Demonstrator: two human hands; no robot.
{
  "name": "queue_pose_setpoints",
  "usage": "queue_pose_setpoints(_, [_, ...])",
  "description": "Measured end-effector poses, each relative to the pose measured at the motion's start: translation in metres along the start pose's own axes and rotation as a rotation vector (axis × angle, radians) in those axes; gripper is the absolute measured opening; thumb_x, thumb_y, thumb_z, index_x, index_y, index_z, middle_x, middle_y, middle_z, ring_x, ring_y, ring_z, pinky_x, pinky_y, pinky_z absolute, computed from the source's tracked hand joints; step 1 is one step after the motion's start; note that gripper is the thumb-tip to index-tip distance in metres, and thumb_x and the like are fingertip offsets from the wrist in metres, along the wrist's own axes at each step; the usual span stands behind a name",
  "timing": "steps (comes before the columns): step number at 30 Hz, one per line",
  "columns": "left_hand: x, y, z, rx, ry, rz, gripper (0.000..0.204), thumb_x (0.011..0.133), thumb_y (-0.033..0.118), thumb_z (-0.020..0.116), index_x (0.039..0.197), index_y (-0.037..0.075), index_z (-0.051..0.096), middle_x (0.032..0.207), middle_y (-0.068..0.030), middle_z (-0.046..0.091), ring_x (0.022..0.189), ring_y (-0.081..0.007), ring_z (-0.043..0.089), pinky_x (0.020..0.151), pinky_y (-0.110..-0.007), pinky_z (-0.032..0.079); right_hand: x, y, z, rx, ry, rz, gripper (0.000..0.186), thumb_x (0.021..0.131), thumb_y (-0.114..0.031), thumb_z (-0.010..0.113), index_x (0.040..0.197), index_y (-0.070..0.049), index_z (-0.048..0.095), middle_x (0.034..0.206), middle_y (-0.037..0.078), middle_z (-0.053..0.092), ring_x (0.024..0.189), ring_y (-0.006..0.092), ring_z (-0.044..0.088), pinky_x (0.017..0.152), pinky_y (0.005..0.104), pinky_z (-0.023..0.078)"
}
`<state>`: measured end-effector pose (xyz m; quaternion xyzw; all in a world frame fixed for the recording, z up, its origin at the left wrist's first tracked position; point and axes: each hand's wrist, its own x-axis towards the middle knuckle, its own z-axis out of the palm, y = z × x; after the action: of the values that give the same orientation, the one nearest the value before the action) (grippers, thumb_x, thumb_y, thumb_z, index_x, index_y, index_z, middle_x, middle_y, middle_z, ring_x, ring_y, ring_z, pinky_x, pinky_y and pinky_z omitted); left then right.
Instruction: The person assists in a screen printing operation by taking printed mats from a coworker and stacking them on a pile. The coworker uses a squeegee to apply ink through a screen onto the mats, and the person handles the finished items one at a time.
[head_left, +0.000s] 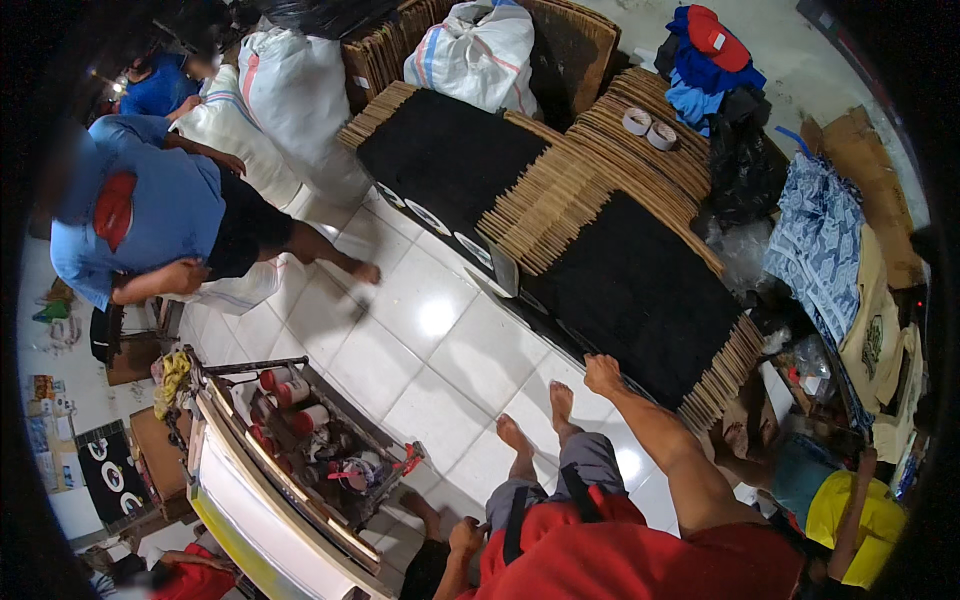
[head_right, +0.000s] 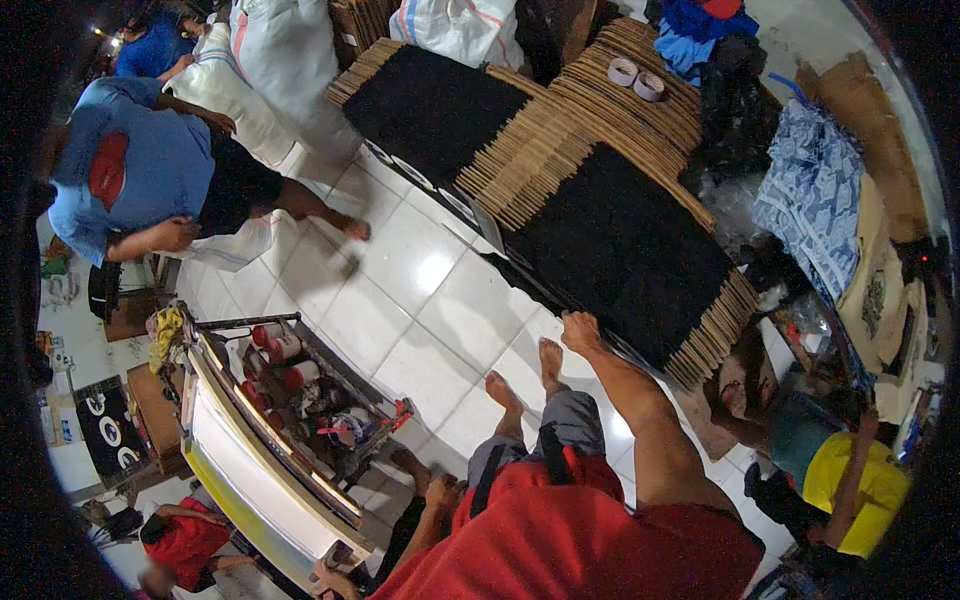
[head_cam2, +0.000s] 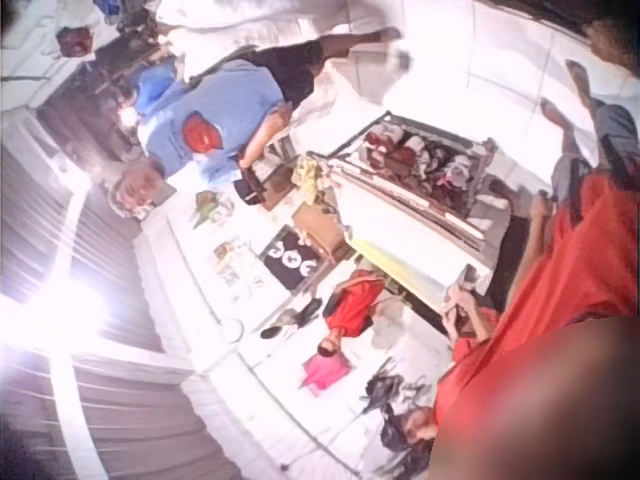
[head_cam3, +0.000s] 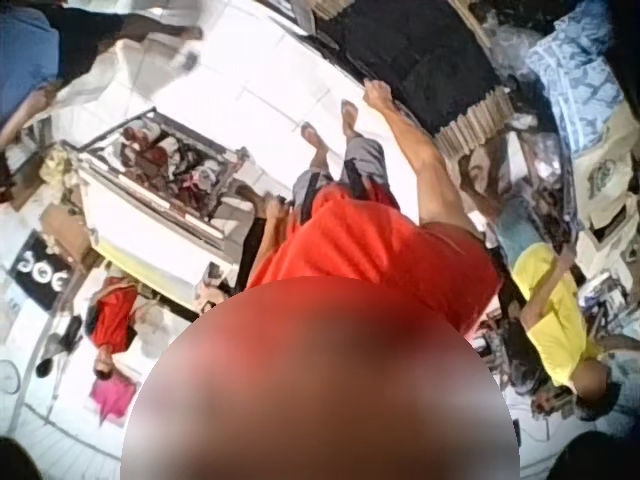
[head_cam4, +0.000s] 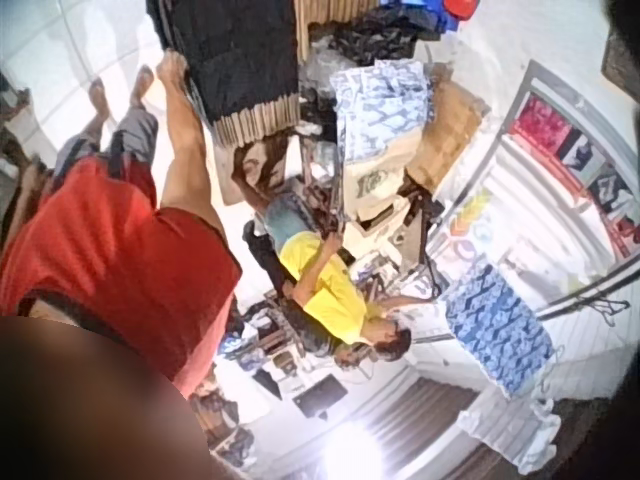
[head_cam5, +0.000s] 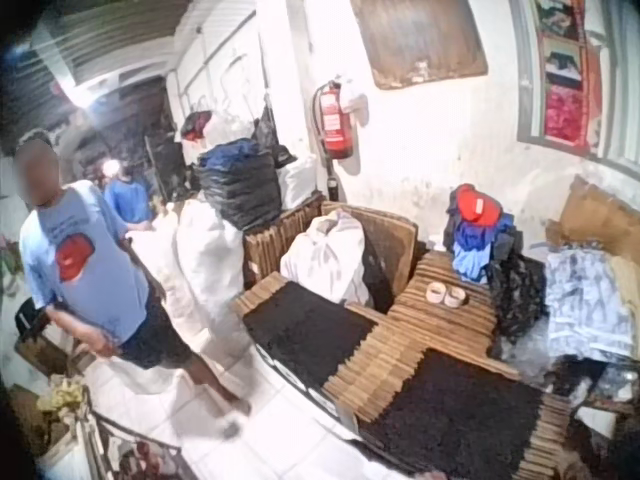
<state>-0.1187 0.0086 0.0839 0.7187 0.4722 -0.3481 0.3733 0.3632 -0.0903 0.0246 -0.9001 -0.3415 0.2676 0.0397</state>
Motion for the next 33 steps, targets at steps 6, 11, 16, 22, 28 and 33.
queue_pose_setpoints(6, [0.005, 0.036, -0.003, -0.216, 0.076, -0.015, 0.048, 0.074, 0.044, 0.065, 0.097, 0.001, 0.062, 0.088, -0.0167, 0.065, 0.085, -0.0306, 0.063, 0.073, -0.038, 0.048, 0.020, 0.032, 0.016, -0.019, 0.003, 0.101, 0.022, 0.073, -0.006, 0.051, 0.092, 0.002, 0.059, 0.083, 0.020, 0.063, 0.081, 0.0342, 0.062, 0.075, 0.0445, 0.047])
queue_pose_setpoints(11, [0.020, 0.087, -0.016, -0.234, 0.100, 0.008, 0.046, 0.075, 0.040, 0.064, 0.095, -0.001, 0.062, 0.088, -0.0186, 0.065, 0.085, -0.0304, 0.063, 0.073, -0.037, 0.048, 0.027, 0.042, 0.019, -0.062, 0.025, 0.088, 0.019, 0.075, -0.005, 0.050, 0.088, 0.005, 0.059, 0.080, 0.020, 0.064, 0.078, 0.0334, 0.062, 0.071, 0.0420, 0.049])
queue_pose_setpoints(16, [0.031, 0.115, -0.029, -0.332, 0.107, 0.027, 0.045, 0.075, 0.040, 0.063, 0.092, -0.002, 0.063, 0.086, -0.0197, 0.065, 0.083, -0.0315, 0.063, 0.073, -0.036, 0.048, 0.023, 0.039, 0.021, -0.065, 0.070, 0.069, 0.020, 0.077, -0.006, 0.048, 0.090, 0.004, 0.059, 0.079, 0.020, 0.064, 0.077, 0.0339, 0.062, 0.071, 0.0422, 0.049])
queue_pose_setpoints(22, [0.058, 0.120, -0.037, -0.264, 0.139, 0.056, 0.042, 0.077, 0.040, 0.063, 0.089, 0.000, 0.063, 0.086, -0.0167, 0.065, 0.083, -0.0282, 0.063, 0.073, -0.037, 0.048, 0.021, 0.041, 0.018, -0.059, 0.055, 0.063, 0.024, 0.078, -0.006, 0.045, 0.095, 0.005, 0.058, 0.082, 0.021, 0.063, 0.078, 0.0336, 0.062, 0.071, 0.0427, 0.049])
queue_pose_setpoints(28, [0.160, 0.127, -0.047, -0.444, 0.019, 0.033, 0.039, 0.076, 0.038, 0.063, 0.084, -0.001, 0.065, 0.082, -0.0176, 0.065, 0.080, -0.0286, 0.063, 0.072, -0.035, 0.048, 0.024, 0.039, 0.015, -0.186, 0.095, 0.115, 0.016, 0.076, -0.006, 0.050, 0.082, -0.001, 0.064, 0.073, 0.017, 0.064, 0.067, 0.0289, 0.065, 0.059, 0.0379, 0.052])
queue_pose_setpoints(33, [0.258, 0.160, -0.092, 0.003, 0.076, 0.331, 0.040, 0.076, 0.038, 0.061, 0.083, -0.001, 0.065, 0.076, -0.0164, 0.065, 0.069, -0.0257, 0.062, 0.065, -0.036, 0.047, 0.024, 0.038, 0.018, -0.175, -0.032, 0.216, 0.017, 0.076, -0.007, 0.051, 0.076, -0.002, 0.067, 0.078, 0.017, 0.065, 0.073, 0.0289, 0.065, 0.063, 0.0380, 0.053])
